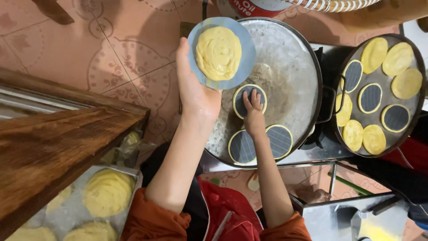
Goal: Preparing and cooking thin pastries on circular molds over a hot plate and arranging them for cooling.
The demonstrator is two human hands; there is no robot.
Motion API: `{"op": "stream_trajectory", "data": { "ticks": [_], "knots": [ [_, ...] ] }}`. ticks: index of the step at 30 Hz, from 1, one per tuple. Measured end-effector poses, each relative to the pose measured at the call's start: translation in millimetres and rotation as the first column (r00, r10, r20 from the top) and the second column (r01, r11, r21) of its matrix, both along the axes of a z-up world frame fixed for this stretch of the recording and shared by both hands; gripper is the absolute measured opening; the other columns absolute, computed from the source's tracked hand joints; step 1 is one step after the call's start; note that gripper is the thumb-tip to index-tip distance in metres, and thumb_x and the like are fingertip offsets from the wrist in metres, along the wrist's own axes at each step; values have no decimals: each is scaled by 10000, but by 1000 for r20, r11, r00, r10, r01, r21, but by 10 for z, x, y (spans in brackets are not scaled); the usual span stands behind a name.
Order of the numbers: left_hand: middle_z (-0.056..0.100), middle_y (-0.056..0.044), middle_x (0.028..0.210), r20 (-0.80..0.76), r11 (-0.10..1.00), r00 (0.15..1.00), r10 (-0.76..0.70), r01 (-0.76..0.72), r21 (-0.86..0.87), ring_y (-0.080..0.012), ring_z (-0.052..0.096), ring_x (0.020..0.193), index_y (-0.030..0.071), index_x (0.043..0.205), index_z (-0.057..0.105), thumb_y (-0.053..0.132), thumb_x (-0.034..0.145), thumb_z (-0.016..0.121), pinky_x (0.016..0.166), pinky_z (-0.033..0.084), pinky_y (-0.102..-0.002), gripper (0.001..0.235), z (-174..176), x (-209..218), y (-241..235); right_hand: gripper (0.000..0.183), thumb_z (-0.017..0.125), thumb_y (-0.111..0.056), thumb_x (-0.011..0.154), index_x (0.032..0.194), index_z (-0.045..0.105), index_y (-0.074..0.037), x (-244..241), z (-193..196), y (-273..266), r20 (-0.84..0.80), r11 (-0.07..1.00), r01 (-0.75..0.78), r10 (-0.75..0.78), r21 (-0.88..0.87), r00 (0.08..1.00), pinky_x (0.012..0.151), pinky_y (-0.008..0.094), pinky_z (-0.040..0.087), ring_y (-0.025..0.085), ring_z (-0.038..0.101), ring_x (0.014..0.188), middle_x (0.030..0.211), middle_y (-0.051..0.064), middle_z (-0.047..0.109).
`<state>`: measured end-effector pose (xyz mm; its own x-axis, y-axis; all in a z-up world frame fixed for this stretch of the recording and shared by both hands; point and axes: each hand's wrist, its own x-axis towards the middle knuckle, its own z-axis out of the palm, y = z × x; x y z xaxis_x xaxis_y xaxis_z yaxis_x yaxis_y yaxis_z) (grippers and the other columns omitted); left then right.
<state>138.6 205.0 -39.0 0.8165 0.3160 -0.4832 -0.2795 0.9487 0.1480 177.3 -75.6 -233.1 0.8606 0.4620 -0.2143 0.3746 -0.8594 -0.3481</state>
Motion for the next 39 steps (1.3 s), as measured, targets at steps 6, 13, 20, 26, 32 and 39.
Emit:
{"op": "stream_trajectory", "data": {
  "ticks": [6, 13, 20, 26, 32, 39],
  "knots": [
    [610, -62, 1396, 69, 999, 997, 24, -27, 44, -236, 568, 1320, 97, 1394, 567, 523, 982, 557, 1095, 474, -460, 593, 8, -22, 118, 781, 504, 143, 804, 1518, 521, -175, 150, -20, -17, -120, 995, -28, 40, 101, 992, 1260, 417, 281, 400, 258, 1551, 1648, 225, 285],
    [595, -61, 1434, 151, 985, 989, -1, -25, 171, -226, 553, 1355, 99, 1426, 554, 538, 990, 581, 1134, 461, -449, 620, -39, -126, 209, 788, 654, 82, 767, 1503, 507, -159, -855, 205, 427, -13, 942, -318, 321, 109, 947, 1235, 463, 265, 394, 270, 1522, 1647, 203, 277],
    [595, -66, 1434, 138, 983, 990, -32, 7, 182, -208, 568, 1334, 86, 1425, 552, 532, 971, 602, 1105, 478, -419, 639, -94, -109, 158, 714, 612, 58, 817, 1473, 582, -224, -888, 249, 261, -223, 958, -165, 218, 233, 950, 1091, 408, 501, 287, 551, 1392, 1609, 76, 502],
    [771, -85, 1007, -278, 468, 888, -367, 434, 769, -176, 720, 933, 21, 1118, 761, 438, 979, 640, 819, 581, -346, 455, -213, -43, -230, 647, 596, -448, 1011, 1489, 512, -21, -547, 1011, 471, -786, -65, 844, 334, 532, 520, 1163, 471, 468, 304, 603, 1357, 1508, 159, 577],
    [761, -132, 981, -536, -293, 792, -292, 459, 838, -323, 720, 924, 104, 1080, 784, 391, 922, 672, 791, 546, -436, 346, 46, -113, -443, 878, 573, -723, 924, 1490, 514, -55, -867, 1144, 596, -708, -394, 916, 626, 74, 327, 1159, 484, 419, 302, 561, 1350, 1502, 127, 562],
    [683, -137, 1138, -341, -370, 938, -53, 299, 880, -351, 648, 1079, 57, 1178, 707, 329, 942, 703, 914, 513, -445, 360, -59, -61, -345, 910, 491, -762, 845, 1467, 499, -98, -432, 1295, 216, -884, -440, 854, 232, 277, 407, 1138, 541, 379, 302, 523, 1358, 1510, 112, 542]
  ]
}}
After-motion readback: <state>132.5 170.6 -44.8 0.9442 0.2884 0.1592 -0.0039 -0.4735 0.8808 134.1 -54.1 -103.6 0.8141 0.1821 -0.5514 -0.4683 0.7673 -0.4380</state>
